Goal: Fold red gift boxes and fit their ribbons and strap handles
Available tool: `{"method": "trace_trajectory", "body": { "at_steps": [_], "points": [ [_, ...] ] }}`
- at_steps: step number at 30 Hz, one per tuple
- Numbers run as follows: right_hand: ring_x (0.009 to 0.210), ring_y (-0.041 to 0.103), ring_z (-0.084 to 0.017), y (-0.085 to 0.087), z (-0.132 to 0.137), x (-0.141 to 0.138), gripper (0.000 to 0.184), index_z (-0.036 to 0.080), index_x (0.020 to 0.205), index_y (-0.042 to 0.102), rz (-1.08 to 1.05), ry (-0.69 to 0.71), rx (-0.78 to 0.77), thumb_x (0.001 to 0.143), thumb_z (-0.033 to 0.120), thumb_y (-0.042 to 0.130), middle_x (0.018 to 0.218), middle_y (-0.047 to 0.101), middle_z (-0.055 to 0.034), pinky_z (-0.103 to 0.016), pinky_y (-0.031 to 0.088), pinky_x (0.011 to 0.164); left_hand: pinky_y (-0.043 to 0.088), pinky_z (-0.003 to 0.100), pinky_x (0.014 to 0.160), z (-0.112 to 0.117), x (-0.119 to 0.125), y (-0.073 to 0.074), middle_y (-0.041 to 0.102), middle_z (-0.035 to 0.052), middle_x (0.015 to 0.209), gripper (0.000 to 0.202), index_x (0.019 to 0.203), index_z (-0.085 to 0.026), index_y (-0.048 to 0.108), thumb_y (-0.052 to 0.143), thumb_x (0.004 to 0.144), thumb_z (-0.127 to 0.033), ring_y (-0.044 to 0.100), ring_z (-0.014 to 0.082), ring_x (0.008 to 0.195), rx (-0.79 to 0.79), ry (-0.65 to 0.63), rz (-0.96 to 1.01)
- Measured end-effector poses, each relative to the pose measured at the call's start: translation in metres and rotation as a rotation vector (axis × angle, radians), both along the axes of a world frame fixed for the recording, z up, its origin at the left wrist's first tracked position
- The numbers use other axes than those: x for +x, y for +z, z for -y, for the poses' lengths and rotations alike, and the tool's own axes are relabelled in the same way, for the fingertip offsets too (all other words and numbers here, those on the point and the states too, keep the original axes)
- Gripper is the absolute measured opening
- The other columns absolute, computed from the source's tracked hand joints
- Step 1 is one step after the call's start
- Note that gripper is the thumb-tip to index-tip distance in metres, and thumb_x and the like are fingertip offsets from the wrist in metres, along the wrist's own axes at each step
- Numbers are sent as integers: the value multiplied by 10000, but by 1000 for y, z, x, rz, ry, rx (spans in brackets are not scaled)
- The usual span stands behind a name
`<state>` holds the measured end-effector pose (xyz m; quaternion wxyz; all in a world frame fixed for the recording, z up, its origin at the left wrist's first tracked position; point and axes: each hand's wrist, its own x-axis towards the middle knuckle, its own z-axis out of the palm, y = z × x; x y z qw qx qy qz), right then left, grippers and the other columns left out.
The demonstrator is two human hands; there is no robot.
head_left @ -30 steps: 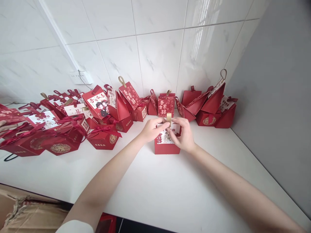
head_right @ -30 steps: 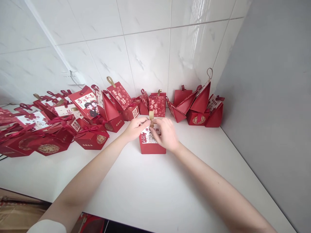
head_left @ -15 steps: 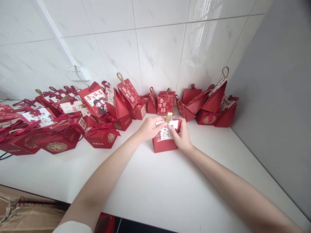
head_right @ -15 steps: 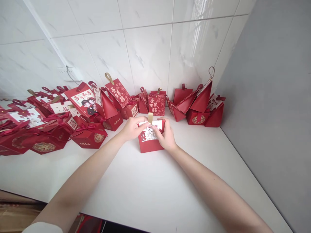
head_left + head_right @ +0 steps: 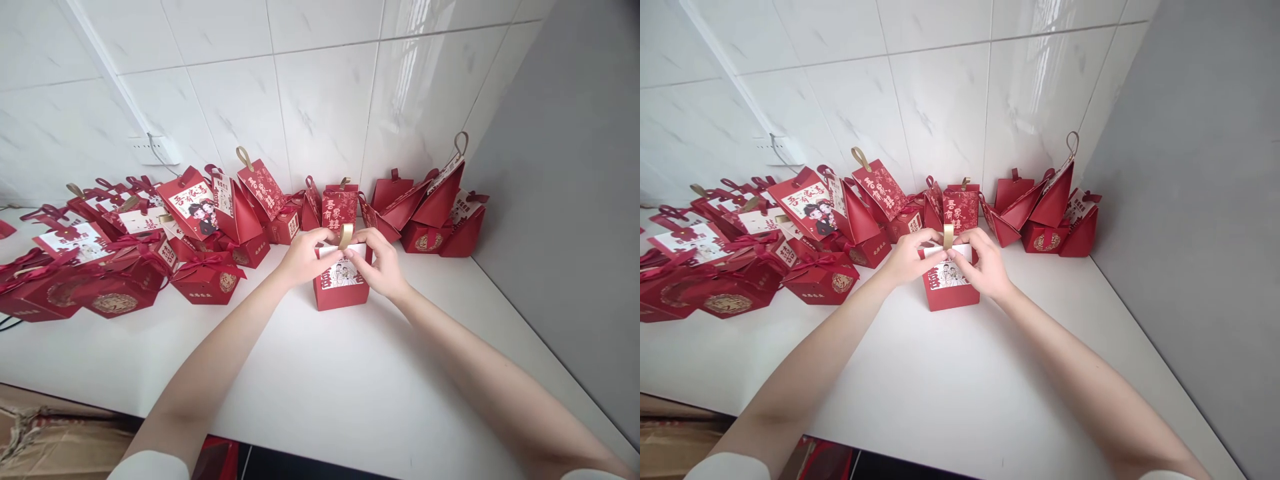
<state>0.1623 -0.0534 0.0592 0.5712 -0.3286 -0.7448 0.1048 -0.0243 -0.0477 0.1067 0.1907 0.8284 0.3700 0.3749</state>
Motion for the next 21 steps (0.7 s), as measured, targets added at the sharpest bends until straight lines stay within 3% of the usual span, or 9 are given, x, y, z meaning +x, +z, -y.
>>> {"method": "trace_trajectory", "body": {
  "at_steps": [3, 12, 17, 21],
  "points": [
    [880, 577, -214, 1, -2, 3, 116, 235, 933, 560, 43, 11, 16, 897, 341, 588, 940, 587, -49, -373, 473, 784, 460, 259, 739, -4, 0, -3, 696, 15, 834, 129, 790, -171, 659, 632, 793, -297, 631, 153, 789, 27, 42, -11],
    [838, 544, -205, 5, -6, 7, 62, 223, 910, 504, 221, 20, 59, 946, 271, 492, 891, 575, -52, -341, 447, 719, 450, 262, 719, -9, -3, -7, 692, 35, 788, 179, 750, -160, 684, 635, 818, -318, 623, 152, 749, 80, -17, 7],
    [762, 555, -174, 6, -6, 8, 121, 225, 884, 531, 156, 68, -62, 944, 328, 505, 868, 588, -25, -308, 443, 648, 438, 257, 702, -11, -8, -7, 681, 40, 804, 245, 796, -151, 693, 579, 863, -357, 608, 151, 759, -56, -113, 46],
    [842, 593, -198, -1, -3, 0, 179, 231, 955, 507, 27, -95, -2, 895, 383, 579, 919, 606, -33, -348, 465, 738, 409, 252, 655, -11, -7, -9, 642, 26, 762, 331, 770, -147, 672, 518, 892, -414, 565, 141, 719, -162, -93, 122]
  ]
}}
